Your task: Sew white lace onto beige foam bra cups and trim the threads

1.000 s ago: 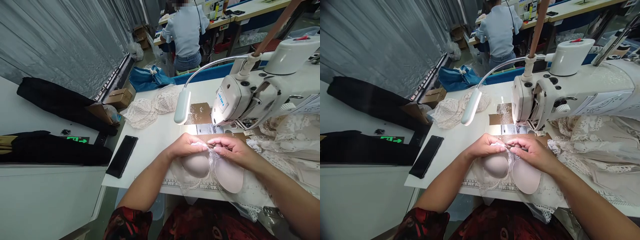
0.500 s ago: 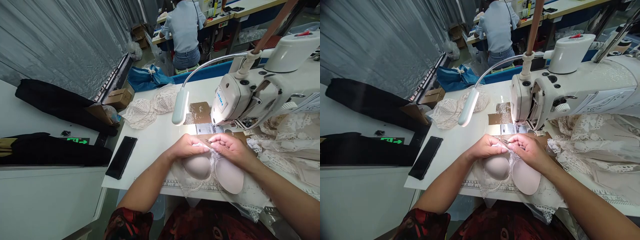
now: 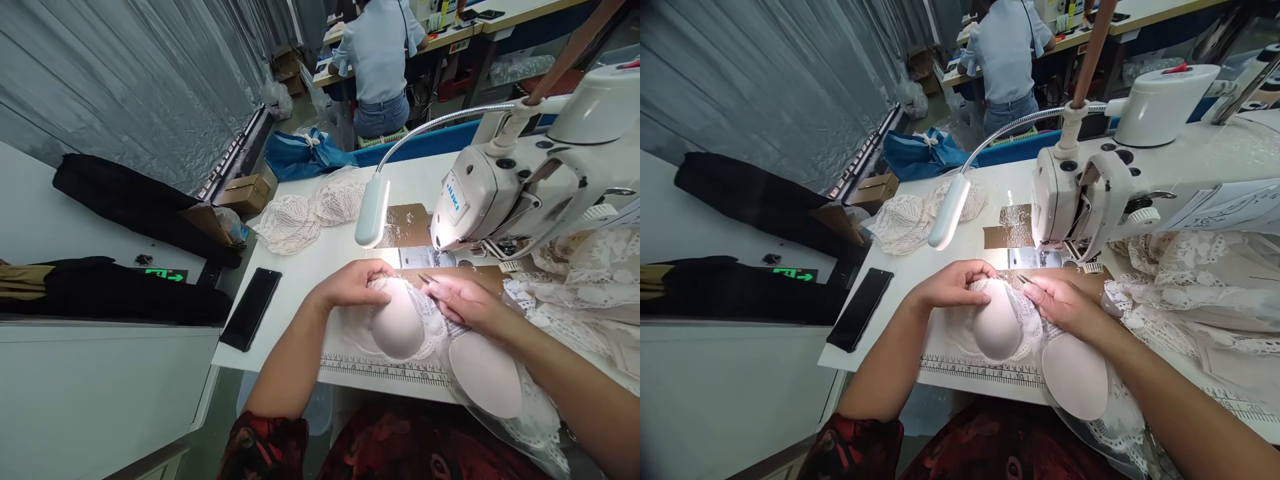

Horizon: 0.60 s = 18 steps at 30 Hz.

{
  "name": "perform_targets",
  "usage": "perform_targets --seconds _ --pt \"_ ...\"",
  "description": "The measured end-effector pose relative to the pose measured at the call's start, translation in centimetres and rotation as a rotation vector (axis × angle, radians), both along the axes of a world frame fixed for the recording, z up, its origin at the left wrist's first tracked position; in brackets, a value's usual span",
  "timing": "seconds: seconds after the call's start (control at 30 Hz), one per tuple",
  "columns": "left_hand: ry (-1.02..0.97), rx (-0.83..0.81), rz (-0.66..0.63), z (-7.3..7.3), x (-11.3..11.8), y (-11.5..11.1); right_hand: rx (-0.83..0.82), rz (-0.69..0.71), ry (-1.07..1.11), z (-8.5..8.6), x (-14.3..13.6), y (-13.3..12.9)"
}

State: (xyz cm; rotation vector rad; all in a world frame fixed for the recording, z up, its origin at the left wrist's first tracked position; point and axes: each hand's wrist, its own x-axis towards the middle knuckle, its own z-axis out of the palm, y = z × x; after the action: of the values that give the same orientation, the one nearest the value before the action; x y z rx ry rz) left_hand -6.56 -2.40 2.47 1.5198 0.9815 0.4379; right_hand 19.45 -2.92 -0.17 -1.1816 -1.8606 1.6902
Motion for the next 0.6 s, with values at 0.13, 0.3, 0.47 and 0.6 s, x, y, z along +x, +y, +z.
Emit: perform_targets --seconds 0.13,0.3,0.47,0.6 --pt "-0.016 0.06 0.027 -0.1 1.6 -0.6 0.145 -0.078 0.012 0.0 -1.0 -0.4" --pt "-0.04 0.052 0.104 -0.8 2.8 -1.0 0.196 -0.12 0.02 0.3 -1.0 -1.0" --pt "-0.066 -0.02 0.107 -0.9 3.4 -1.0 0.264 -0.157 0.01 0.6 -1.0 -1.2" --pt "-0.089 -0.153 0.098 -0.6 3.7 -0.9 0.27 -0.261 0.02 0.4 -1.0 -1.2"
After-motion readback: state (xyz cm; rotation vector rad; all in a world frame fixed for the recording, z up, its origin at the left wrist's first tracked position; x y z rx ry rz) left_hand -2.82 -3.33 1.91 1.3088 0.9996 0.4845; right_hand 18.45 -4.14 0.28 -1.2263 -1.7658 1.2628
